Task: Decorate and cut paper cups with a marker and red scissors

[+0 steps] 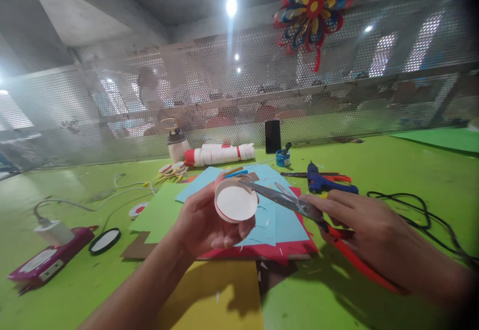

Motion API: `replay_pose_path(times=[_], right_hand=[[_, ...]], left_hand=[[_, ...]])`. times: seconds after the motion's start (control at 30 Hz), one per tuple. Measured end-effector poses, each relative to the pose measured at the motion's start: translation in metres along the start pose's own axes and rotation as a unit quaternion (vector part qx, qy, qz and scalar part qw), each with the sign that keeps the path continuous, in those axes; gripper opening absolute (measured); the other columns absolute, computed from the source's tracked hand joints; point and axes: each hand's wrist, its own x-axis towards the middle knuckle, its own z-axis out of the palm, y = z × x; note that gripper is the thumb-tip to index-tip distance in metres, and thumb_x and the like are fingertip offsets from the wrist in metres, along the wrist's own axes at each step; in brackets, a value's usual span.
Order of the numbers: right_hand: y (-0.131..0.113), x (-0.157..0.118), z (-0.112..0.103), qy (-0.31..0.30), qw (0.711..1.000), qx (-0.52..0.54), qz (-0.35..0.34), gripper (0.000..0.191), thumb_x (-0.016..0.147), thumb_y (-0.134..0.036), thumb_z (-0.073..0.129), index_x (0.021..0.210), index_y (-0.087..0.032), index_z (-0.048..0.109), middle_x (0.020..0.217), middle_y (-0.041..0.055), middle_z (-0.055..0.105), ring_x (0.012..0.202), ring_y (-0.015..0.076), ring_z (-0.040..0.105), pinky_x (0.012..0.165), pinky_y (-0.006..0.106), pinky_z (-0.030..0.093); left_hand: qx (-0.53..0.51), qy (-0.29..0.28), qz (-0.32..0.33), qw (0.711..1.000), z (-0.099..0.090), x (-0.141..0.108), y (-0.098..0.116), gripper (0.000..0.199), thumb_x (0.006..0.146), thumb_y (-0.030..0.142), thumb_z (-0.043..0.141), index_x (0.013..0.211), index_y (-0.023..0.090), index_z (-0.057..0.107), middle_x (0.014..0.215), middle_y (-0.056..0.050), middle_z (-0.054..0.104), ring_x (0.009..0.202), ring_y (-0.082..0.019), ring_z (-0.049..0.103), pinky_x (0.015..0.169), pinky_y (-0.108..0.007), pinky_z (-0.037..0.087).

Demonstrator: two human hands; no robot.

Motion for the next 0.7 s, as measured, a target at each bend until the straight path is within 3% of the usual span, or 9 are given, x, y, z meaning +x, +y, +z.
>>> replay_pose_path(times=[0.17,0.53,0.7], right_hand=[[-0.0004,0.0013,-0.0013,-0.031,0.999,-0.027,-0.011,0.044,0.083,-0.007,0.049,0.124,-0.014,0.060,0.094,0.0135,0.068,0.078,0.0258,0.066,0.063,0.039,0.055],[-0.0033,0.0023,-0.0038,-0.020,0.999,-0.037,-0.016,0.040,0.083,-0.010,0.047,0.120,-0.013,0.063,0.092,0.0156,0.069,0.075,0.0281,0.068,0.058,0.040,0.057],[-0.0041,0.0020,-0.0041,-0.021,0.999,-0.038,-0.015,0.043,0.082,-0.006,0.046,0.122,-0.013,0.062,0.090,0.0147,0.068,0.074,0.0274,0.067,0.058,0.040,0.056]], left_hand=[[0.006,-0.003,-0.004,1.000,-0.0009,-0.0011,-0.0005,0.052,0.095,0.049,0.038,0.104,0.007,0.067,0.064,-0.012,0.066,0.050,-0.014,0.057,0.034,-0.015,0.037],[0.018,-0.001,-0.004,1.000,0.0010,-0.0004,0.0004,0.050,0.094,0.051,0.039,0.103,0.010,0.068,0.063,-0.011,0.067,0.045,-0.013,0.052,0.032,-0.015,0.032],[0.024,0.008,-0.011,1.000,-0.0013,-0.0001,0.0004,0.056,0.092,0.053,0.040,0.099,0.005,0.069,0.062,-0.013,0.066,0.044,-0.013,0.051,0.031,-0.016,0.030]])
